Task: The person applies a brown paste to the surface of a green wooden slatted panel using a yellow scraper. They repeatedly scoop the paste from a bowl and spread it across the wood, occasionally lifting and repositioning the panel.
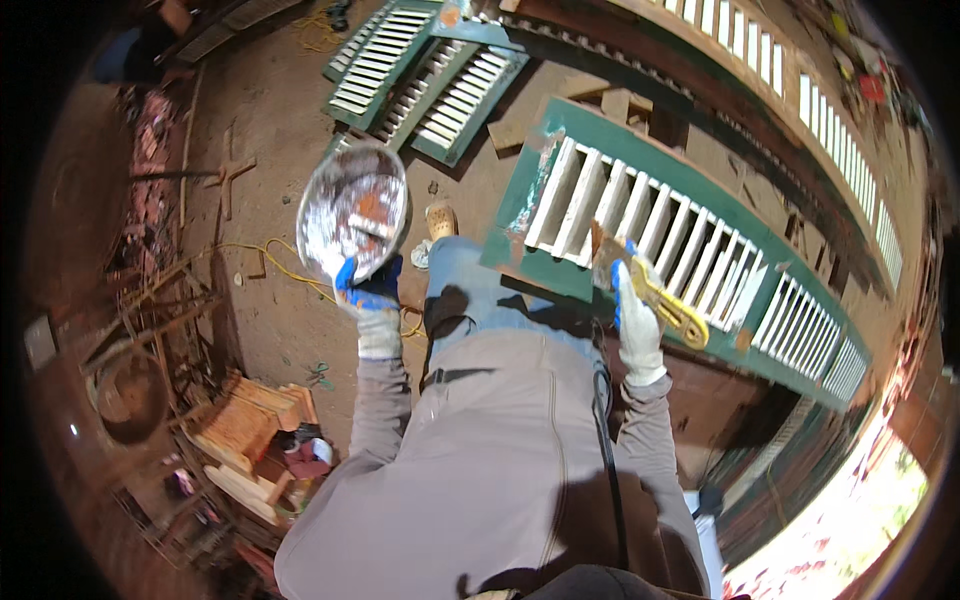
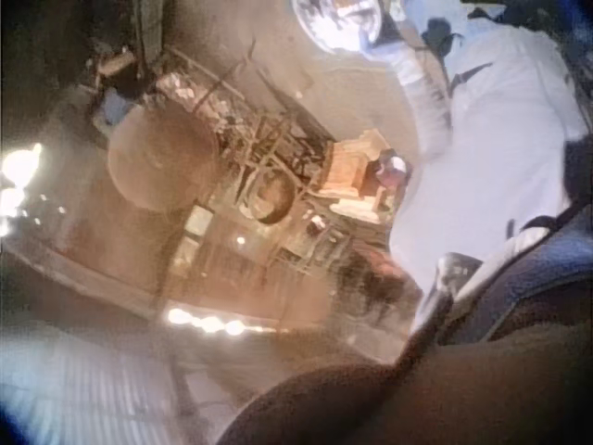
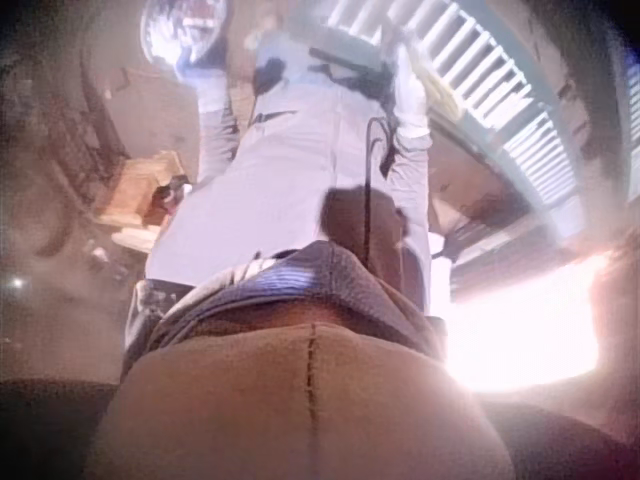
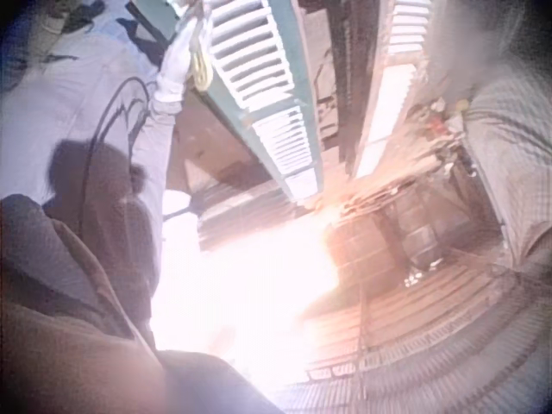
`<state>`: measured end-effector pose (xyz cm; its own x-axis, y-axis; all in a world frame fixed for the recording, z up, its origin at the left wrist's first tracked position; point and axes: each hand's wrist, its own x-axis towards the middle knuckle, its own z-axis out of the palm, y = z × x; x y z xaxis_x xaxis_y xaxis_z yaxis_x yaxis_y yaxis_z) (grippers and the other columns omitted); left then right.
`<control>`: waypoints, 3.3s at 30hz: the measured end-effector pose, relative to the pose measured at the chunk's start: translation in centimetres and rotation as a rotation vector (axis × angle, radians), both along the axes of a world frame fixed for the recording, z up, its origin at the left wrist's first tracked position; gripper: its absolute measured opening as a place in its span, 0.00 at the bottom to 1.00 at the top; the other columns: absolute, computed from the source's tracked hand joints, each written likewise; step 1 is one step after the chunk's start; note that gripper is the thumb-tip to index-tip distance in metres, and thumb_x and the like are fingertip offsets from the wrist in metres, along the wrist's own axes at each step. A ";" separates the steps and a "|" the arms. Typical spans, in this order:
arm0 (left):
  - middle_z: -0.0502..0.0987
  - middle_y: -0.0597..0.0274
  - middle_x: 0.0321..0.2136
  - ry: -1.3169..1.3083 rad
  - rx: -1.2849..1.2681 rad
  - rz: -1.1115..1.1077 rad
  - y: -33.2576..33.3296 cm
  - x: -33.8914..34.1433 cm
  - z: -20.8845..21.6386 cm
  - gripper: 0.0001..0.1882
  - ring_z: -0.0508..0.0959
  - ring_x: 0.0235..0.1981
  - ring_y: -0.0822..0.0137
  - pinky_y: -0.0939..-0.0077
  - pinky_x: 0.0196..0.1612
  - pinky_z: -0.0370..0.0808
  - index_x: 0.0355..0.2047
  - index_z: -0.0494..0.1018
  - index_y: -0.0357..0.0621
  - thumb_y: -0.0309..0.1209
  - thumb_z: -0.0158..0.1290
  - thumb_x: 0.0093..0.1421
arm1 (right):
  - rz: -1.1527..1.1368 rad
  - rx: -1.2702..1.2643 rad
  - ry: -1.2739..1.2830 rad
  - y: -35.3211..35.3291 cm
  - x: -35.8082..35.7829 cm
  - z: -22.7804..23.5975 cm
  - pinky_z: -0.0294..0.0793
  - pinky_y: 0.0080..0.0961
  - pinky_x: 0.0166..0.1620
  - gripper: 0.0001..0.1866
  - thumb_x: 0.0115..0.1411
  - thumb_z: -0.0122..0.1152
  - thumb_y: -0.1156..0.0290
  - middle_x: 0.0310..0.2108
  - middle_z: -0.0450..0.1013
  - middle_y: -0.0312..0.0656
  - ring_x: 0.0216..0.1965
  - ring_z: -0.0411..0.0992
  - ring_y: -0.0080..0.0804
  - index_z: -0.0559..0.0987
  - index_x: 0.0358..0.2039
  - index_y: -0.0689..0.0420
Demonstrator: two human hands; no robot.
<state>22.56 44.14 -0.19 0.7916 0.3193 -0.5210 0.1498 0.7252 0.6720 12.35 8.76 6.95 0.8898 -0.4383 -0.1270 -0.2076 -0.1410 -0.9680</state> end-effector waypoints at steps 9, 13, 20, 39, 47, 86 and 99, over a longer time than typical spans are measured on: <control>0.71 0.45 0.54 -0.042 0.062 -0.369 6.6 17.4 -0.6 0.25 0.76 0.51 0.46 0.44 0.49 0.79 0.55 0.67 0.39 0.33 0.50 0.57 | -0.119 -0.476 0.280 13.1 4.8 -0.1 0.75 0.31 0.50 0.16 0.63 0.58 0.72 0.44 0.78 0.51 0.45 0.77 0.42 0.77 0.50 0.64; 0.74 0.42 0.49 -0.070 0.129 -0.489 7.7 20.8 -1.0 0.19 0.80 0.45 0.48 0.52 0.43 0.84 0.50 0.71 0.36 0.32 0.50 0.59 | -0.120 -0.704 0.272 16.4 5.2 -0.5 0.76 0.34 0.45 0.14 0.62 0.58 0.73 0.40 0.78 0.47 0.40 0.77 0.44 0.78 0.47 0.61; 0.72 0.42 0.53 -0.037 0.046 -0.478 6.5 19.0 -0.5 0.30 0.76 0.51 0.43 0.41 0.50 0.78 0.58 0.64 0.36 0.34 0.50 0.55 | -0.073 -1.090 0.437 18.6 4.7 -5.1 0.76 0.27 0.46 0.24 0.57 0.57 0.67 0.47 0.76 0.33 0.47 0.74 0.32 0.73 0.57 0.51; 0.71 0.39 0.51 -0.273 0.138 -0.985 10.5 34.0 -4.4 0.16 0.75 0.49 0.37 0.36 0.49 0.77 0.47 0.73 0.41 0.37 0.49 0.63 | -0.308 -1.041 0.519 25.7 5.9 -3.7 0.72 0.32 0.50 0.21 0.54 0.59 0.65 0.49 0.77 0.33 0.49 0.74 0.31 0.79 0.49 0.50; 0.71 0.44 0.50 -0.340 0.080 -1.060 10.0 37.6 -3.4 0.17 0.76 0.49 0.41 0.42 0.48 0.80 0.48 0.70 0.40 0.38 0.49 0.64 | -0.442 -1.005 0.538 25.0 5.6 -5.2 0.73 0.38 0.50 0.19 0.56 0.58 0.69 0.46 0.77 0.43 0.46 0.74 0.43 0.79 0.49 0.56; 0.75 0.43 0.46 -0.042 0.154 -0.943 13.1 43.2 -4.8 0.13 0.79 0.45 0.43 0.41 0.43 0.82 0.41 0.73 0.39 0.32 0.51 0.57 | -0.451 -1.321 1.056 16.6 23.3 -9.1 0.73 0.33 0.48 0.17 0.60 0.53 0.66 0.50 0.76 0.33 0.50 0.72 0.31 0.77 0.50 0.49; 0.75 0.44 0.47 -0.160 0.114 -1.005 10.7 43.6 -4.6 0.15 0.78 0.46 0.43 0.40 0.46 0.79 0.44 0.73 0.41 0.36 0.50 0.60 | -0.646 -1.076 0.771 16.7 21.3 -4.1 0.74 0.36 0.44 0.18 0.60 0.57 0.67 0.39 0.78 0.41 0.40 0.75 0.40 0.77 0.52 0.50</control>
<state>66.20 54.81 -4.83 0.7780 -0.4895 -0.3939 0.5557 0.2437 0.7949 33.66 25.46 2.84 0.3720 -0.9127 0.1688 -0.9174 -0.3892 -0.0826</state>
